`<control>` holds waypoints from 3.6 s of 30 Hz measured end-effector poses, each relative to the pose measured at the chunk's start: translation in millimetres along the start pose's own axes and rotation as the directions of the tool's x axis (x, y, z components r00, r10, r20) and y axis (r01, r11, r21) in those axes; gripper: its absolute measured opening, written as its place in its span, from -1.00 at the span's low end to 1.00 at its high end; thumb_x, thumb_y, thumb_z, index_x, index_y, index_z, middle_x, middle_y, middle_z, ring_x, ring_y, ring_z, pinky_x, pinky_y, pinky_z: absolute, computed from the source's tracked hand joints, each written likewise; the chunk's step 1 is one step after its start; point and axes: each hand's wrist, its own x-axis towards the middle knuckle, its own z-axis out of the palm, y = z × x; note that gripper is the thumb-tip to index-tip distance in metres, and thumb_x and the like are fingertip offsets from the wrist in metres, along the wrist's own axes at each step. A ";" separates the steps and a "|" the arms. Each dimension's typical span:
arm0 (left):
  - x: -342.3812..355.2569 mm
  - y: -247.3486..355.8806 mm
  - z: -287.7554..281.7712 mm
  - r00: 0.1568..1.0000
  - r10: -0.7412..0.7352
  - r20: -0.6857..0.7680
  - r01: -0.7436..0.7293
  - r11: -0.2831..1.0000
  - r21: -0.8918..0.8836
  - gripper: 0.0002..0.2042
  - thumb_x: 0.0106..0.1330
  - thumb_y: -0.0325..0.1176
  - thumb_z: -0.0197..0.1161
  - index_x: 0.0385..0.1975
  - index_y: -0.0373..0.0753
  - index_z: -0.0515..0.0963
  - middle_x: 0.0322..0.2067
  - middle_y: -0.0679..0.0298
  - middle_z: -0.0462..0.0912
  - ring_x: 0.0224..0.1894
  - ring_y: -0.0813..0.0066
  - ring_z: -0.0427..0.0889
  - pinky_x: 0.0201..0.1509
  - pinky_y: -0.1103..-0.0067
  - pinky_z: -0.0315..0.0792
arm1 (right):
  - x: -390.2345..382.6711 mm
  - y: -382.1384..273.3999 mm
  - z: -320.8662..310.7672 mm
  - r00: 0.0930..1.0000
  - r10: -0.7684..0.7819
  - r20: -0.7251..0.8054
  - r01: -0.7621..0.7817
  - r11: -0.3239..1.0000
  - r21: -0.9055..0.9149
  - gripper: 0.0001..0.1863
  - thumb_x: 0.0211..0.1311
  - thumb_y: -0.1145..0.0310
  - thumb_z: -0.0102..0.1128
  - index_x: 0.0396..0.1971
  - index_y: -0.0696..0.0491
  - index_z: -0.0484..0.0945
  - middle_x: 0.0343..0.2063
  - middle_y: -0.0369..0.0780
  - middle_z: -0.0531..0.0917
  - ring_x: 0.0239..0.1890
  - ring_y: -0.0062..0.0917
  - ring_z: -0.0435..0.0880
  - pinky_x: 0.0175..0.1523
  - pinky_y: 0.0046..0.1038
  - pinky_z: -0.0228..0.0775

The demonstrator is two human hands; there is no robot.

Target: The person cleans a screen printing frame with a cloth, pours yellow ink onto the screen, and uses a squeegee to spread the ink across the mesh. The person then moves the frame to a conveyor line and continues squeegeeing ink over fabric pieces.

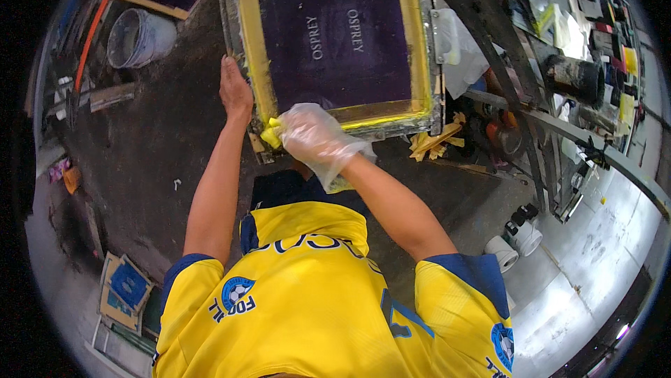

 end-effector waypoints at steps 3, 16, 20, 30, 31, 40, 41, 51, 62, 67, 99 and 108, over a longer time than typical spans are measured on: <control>10.5 -10.6 3.7 1.000 -0.008 -0.012 0.007 0.998 -0.055 -0.35 0.51 0.14 -0.25 0.37 -0.27 0.24 0.25 -0.10 0.41 0.31 -0.08 0.36 0.36 0.31 0.24 | -16.6 6.4 -63.9 0.961 0.270 0.051 -0.270 0.892 0.361 -0.78 0.24 0.32 0.17 -0.29 0.15 0.67 -0.33 -0.20 0.71 -0.30 -0.42 0.65 -0.10 -0.42 0.49; -0.3 4.1 -3.1 0.997 -0.078 0.000 0.078 0.996 -0.053 -0.38 0.51 0.15 -0.22 0.17 -0.30 0.49 0.08 -0.09 0.57 0.19 -0.05 0.49 0.23 0.30 0.34 | -113.9 86.9 -144.1 0.940 0.308 -0.145 -0.339 0.891 -0.302 -0.66 0.10 0.49 0.20 -0.07 0.09 0.62 -0.15 -0.07 0.66 -0.15 -0.31 0.68 -0.05 -0.41 0.52; 2.1 -2.8 -0.1 0.996 -0.076 -0.035 0.075 0.996 -0.044 -0.39 0.51 0.13 -0.19 0.14 -0.31 0.50 0.04 -0.09 0.59 0.16 -0.05 0.51 0.19 0.29 0.36 | -119.1 89.9 -153.6 0.988 0.154 -0.019 -0.139 0.823 -0.551 -0.63 0.08 0.48 0.19 -0.04 0.03 0.62 -0.17 -0.10 0.66 -0.12 -0.29 0.67 0.02 -0.33 0.52; -1.3 4.1 -2.2 0.997 -0.060 -0.052 0.058 0.997 -0.047 -0.46 0.51 0.07 -0.12 0.10 -0.31 0.53 -0.04 -0.08 0.64 0.10 -0.03 0.57 0.15 0.34 0.40 | -104.7 117.0 -169.0 0.966 0.146 0.212 -0.079 0.953 -0.294 -0.70 0.17 0.41 0.21 -0.07 0.07 0.61 -0.18 -0.13 0.66 -0.07 -0.22 0.62 0.03 -0.29 0.48; -1.1 4.2 -0.9 0.997 -0.066 -0.051 0.064 0.997 -0.044 -0.46 0.51 0.06 -0.11 0.10 -0.30 0.53 -0.03 -0.08 0.63 0.11 -0.04 0.56 0.16 0.34 0.40 | -101.1 114.1 -160.9 0.981 0.068 0.181 -0.013 0.957 -0.289 -0.74 0.19 0.42 0.17 -0.10 0.04 0.60 -0.26 -0.16 0.62 -0.13 -0.25 0.60 0.05 -0.26 0.46; 0.7 7.8 0.0 0.999 -0.029 -0.024 0.030 1.000 0.004 -0.45 0.52 0.04 -0.16 0.15 -0.33 0.48 0.05 -0.12 0.58 0.17 -0.11 0.49 0.20 0.28 0.36 | 0.5 -16.2 6.7 0.978 -0.166 0.130 0.210 0.822 -0.529 -0.94 0.04 0.39 0.12 -0.49 0.02 0.54 -0.50 -0.19 0.58 -0.34 -0.33 0.62 -0.11 -0.28 0.49; 2.8 -1.3 0.0 0.999 0.015 -0.046 -0.014 1.000 0.009 -0.44 0.52 0.05 -0.16 0.18 -0.34 0.45 0.06 -0.11 0.57 0.18 -0.10 0.49 0.21 0.28 0.35 | -2.2 -18.8 -5.3 0.980 -0.115 0.161 0.185 0.820 -0.542 -0.95 0.02 0.40 0.12 -0.50 0.02 0.54 -0.50 -0.19 0.57 -0.35 -0.34 0.62 -0.11 -0.29 0.49; 1.9 1.5 1.0 1.000 -0.004 -0.028 0.004 1.000 -0.009 -0.43 0.53 0.03 -0.19 0.24 -0.33 0.39 0.14 -0.13 0.51 0.23 -0.07 0.46 0.28 0.29 0.30 | -111.0 109.7 -163.1 0.988 0.144 0.055 -0.122 0.947 -0.299 -0.80 0.18 0.54 0.14 -0.23 0.05 0.68 -0.35 -0.14 0.69 -0.21 -0.30 0.68 -0.10 -0.26 0.53; 13.1 -7.5 3.7 0.999 0.054 -0.002 -0.054 0.998 -0.035 -0.36 0.54 0.08 -0.32 0.29 -0.39 0.30 0.16 -0.18 0.47 0.25 -0.13 0.40 0.34 0.25 0.22 | 18.5 -25.1 -3.7 0.975 -0.047 0.216 0.134 0.903 -0.408 -0.94 0.04 0.45 0.16 -0.45 0.04 0.56 -0.47 -0.17 0.59 -0.28 -0.29 0.61 -0.12 -0.26 0.44; 5.4 -9.0 0.3 0.999 0.040 0.024 -0.038 0.995 -0.089 -0.37 0.55 0.06 -0.30 0.31 -0.38 0.29 0.18 -0.18 0.45 0.27 -0.12 0.39 0.34 0.26 0.23 | -68.8 53.9 -75.7 0.993 -0.106 -0.055 0.076 0.917 -0.390 -0.90 0.28 0.40 0.04 -0.36 0.04 0.54 -0.47 -0.20 0.54 -0.24 -0.28 0.57 -0.01 -0.26 0.42; 2.1 1.8 -2.5 0.999 -0.024 0.029 0.025 1.000 -0.004 -0.36 0.53 0.11 -0.29 0.13 -0.38 0.48 0.04 -0.19 0.52 0.15 -0.17 0.45 0.21 0.21 0.32 | -82.7 47.3 -136.5 0.791 0.604 -0.097 -0.370 0.599 0.710 -0.69 0.20 0.54 0.24 -0.03 0.12 0.55 -0.14 -0.20 0.65 -0.14 -0.49 0.69 -0.03 -0.51 0.57; 3.3 0.0 1.0 1.000 -0.008 -0.018 0.008 1.000 0.001 -0.40 0.53 0.08 -0.26 0.09 -0.36 0.52 0.00 -0.20 0.56 0.11 -0.20 0.49 0.16 0.19 0.35 | -63.4 79.0 -112.3 0.765 0.288 -0.576 -0.333 0.943 0.029 -0.73 0.21 0.54 0.14 -0.10 0.14 0.65 -0.29 -0.17 0.70 -0.25 -0.52 0.66 -0.12 -0.48 0.47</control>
